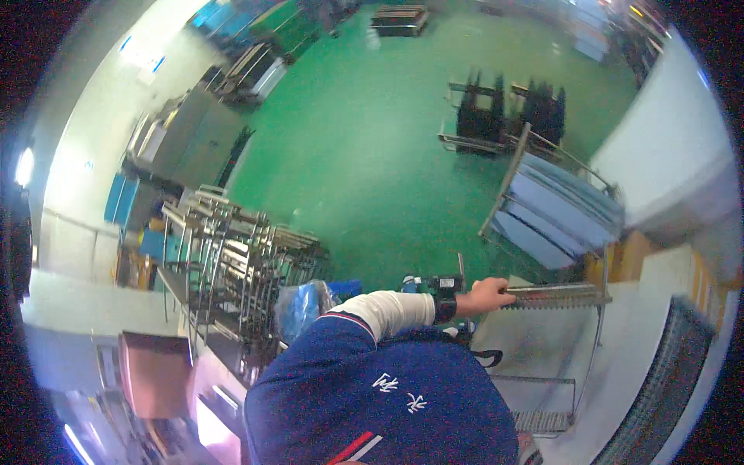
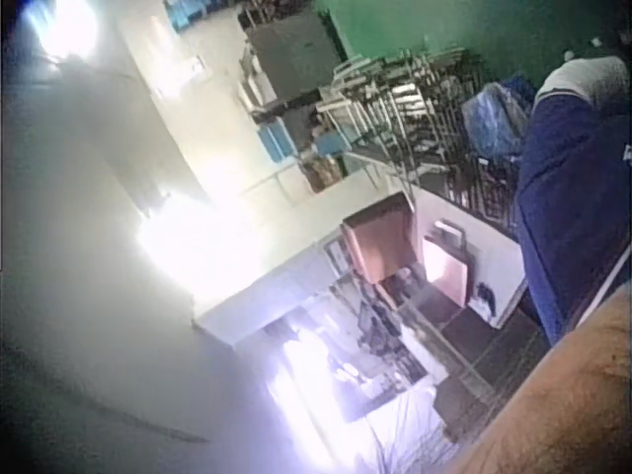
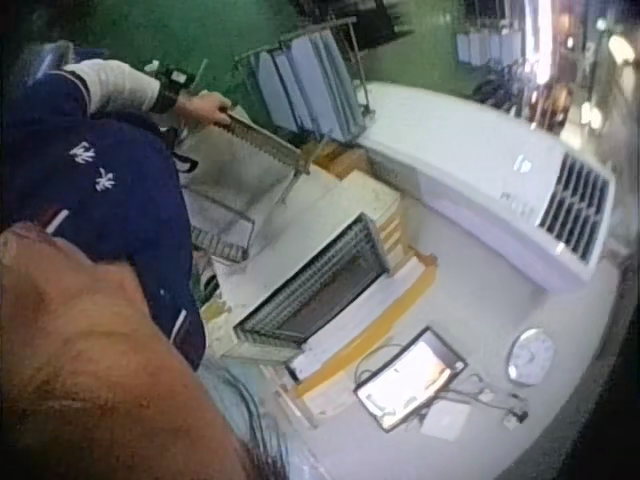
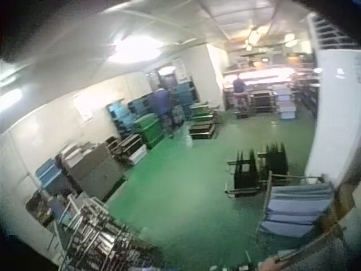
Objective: Loading and unloading flat panels into an industrial cleaning or processing machine and placing them on storage racks.
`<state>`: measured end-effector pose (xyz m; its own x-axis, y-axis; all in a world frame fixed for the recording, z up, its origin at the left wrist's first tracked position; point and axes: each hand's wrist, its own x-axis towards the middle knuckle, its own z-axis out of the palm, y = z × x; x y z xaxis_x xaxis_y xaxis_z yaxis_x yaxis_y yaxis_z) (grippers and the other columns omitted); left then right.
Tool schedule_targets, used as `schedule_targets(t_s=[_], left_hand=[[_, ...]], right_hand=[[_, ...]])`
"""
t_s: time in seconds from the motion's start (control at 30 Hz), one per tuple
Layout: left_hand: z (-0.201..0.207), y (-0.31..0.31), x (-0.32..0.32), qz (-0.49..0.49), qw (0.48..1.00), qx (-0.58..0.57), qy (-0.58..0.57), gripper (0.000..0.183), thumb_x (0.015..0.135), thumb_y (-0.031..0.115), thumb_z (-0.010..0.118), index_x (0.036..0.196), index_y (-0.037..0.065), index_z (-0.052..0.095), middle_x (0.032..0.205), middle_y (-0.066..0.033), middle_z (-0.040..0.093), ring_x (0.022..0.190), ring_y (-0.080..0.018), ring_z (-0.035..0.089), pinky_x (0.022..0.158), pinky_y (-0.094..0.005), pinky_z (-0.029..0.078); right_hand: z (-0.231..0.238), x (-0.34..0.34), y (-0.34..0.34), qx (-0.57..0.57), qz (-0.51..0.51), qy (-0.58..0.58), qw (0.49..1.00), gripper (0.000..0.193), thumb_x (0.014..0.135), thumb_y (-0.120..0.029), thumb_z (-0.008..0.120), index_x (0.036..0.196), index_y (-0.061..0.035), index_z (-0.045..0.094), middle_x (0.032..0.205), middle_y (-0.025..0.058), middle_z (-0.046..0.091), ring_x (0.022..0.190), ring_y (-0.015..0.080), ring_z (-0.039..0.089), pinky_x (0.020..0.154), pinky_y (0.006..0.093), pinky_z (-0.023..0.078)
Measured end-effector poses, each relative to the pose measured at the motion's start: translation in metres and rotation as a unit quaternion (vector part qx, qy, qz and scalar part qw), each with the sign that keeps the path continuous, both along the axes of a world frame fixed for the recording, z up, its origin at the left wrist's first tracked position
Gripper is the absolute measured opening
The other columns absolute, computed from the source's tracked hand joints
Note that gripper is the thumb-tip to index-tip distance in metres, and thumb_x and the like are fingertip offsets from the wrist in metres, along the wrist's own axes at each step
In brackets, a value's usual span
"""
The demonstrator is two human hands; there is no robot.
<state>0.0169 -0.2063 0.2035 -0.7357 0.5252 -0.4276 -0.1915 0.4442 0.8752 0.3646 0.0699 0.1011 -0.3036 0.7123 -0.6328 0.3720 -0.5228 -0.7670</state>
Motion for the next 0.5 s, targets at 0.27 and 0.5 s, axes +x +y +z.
schedule_targets(t_s=[0.27,0.5], left_hand=[[0.026,-0.18,-0.037,0.129,0.991,0.039,0.027,0.038,0.076,0.043,0.064,0.082,0.006,0.063,0.076,-0.0116,0.065,0.074,-0.0259,0.063,0.068,-0.0377,0.045],[0.029,-0.341,-0.087,0.306,0.947,-0.008,0.098,0.04,0.076,0.044,0.063,0.076,0.004,0.061,0.075,-0.0131,0.063,0.07,-0.029,0.06,0.064,-0.0401,0.043]], right_hand=[[0.004,-0.185,-0.075,0.007,0.185,0.017,0.983,0.055,0.09,-0.048,0.048,0.136,-0.0198,0.041,0.119,0.0062,0.056,0.098,0.0217,0.054,0.08,0.0376,0.048],[0.008,-0.313,-0.168,0.005,0.296,0.024,0.955,0.053,0.09,-0.048,0.047,0.135,-0.02,0.042,0.118,0.0052,0.056,0.099,0.0204,0.053,0.081,0.037,0.047]])
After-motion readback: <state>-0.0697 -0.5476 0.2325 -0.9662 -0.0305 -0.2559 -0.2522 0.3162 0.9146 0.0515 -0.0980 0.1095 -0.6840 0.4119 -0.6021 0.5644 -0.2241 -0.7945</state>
